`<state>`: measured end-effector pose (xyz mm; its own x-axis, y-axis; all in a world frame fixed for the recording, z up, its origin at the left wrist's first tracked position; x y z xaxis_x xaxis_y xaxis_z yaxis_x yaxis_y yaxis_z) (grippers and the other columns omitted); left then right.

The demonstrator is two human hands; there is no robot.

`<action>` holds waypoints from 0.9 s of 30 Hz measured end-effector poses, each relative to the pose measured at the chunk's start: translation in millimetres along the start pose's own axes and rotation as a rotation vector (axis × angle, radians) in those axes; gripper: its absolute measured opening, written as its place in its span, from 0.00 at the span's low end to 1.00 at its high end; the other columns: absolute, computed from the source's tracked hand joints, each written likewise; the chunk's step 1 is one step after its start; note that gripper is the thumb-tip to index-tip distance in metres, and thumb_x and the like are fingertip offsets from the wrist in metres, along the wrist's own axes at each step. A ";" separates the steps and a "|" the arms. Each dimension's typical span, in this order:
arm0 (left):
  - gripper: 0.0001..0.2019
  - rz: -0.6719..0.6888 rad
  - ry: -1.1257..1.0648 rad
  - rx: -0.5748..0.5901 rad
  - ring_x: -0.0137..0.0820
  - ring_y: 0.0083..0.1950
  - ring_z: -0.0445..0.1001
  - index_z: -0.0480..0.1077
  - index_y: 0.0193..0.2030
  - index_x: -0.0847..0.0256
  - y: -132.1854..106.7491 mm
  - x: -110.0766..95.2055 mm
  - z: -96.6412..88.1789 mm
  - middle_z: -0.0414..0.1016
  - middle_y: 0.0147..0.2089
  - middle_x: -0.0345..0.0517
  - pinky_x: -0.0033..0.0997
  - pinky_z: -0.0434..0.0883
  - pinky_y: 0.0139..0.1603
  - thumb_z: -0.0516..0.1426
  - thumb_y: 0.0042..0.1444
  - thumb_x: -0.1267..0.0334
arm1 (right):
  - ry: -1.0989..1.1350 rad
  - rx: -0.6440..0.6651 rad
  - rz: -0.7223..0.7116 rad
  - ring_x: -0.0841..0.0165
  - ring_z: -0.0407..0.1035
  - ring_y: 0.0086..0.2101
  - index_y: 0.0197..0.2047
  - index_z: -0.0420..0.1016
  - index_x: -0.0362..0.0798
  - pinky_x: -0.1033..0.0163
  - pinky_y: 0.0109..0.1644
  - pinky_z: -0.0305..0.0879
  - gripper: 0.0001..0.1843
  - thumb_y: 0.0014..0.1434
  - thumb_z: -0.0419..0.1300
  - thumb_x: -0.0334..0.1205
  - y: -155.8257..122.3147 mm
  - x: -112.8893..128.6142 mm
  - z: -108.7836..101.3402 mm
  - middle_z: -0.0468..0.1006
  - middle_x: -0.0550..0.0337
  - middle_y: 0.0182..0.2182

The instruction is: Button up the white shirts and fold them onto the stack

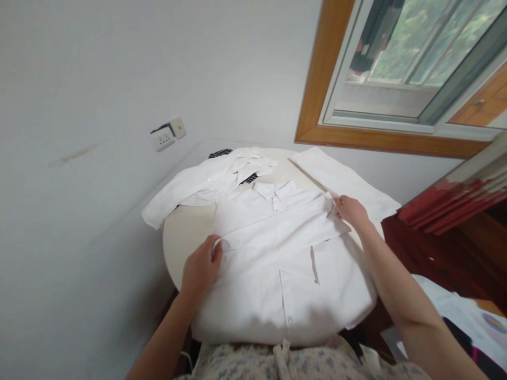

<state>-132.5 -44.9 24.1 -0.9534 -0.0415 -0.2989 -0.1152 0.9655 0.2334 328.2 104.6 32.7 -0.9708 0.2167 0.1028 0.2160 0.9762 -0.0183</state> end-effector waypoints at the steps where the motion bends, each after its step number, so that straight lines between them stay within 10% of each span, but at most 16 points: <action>1: 0.14 0.006 0.000 0.002 0.37 0.39 0.78 0.67 0.49 0.58 0.1 -0.4 0.6 0.79 0.42 0.48 0.30 0.68 0.40 0.45 0.64 0.57 | -0.017 0.039 -0.006 0.59 0.75 0.41 0.43 0.76 0.44 0.60 0.41 0.64 0.31 0.68 0.38 0.56 -7.1 -6.1 2.7 0.81 0.43 0.38; 15: 0.15 0.017 0.039 0.004 0.37 0.42 0.77 0.67 0.49 0.57 1.1 0.4 2.9 0.79 0.43 0.46 0.31 0.68 0.40 0.45 0.64 0.56 | -0.017 -0.163 0.005 0.62 0.73 0.35 0.37 0.76 0.49 0.63 0.31 0.56 0.21 0.67 0.46 0.50 -70.4 -18.6 0.4 0.80 0.52 0.34; 27: 0.14 0.020 0.037 0.014 0.37 0.41 0.78 0.67 0.49 0.57 -0.3 0.3 3.4 0.79 0.43 0.46 0.30 0.67 0.39 0.46 0.65 0.56 | -0.011 0.061 -0.033 0.55 0.74 0.42 0.40 0.77 0.43 0.57 0.42 0.65 0.25 0.66 0.46 0.53 -26.4 1.4 12.9 0.80 0.42 0.40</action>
<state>-131.7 -44.3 20.8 -0.9652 -0.0313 -0.2598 -0.0923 0.9697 0.2262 319.7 79.1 20.5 -0.9785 0.1837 0.0935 0.1770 0.9813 -0.0755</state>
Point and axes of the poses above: each hand's wrist, its own y-axis towards the middle knuckle, its own z-axis out of the palm, x = y × z, the point moved 9 cm from there along y, towards the middle knuckle
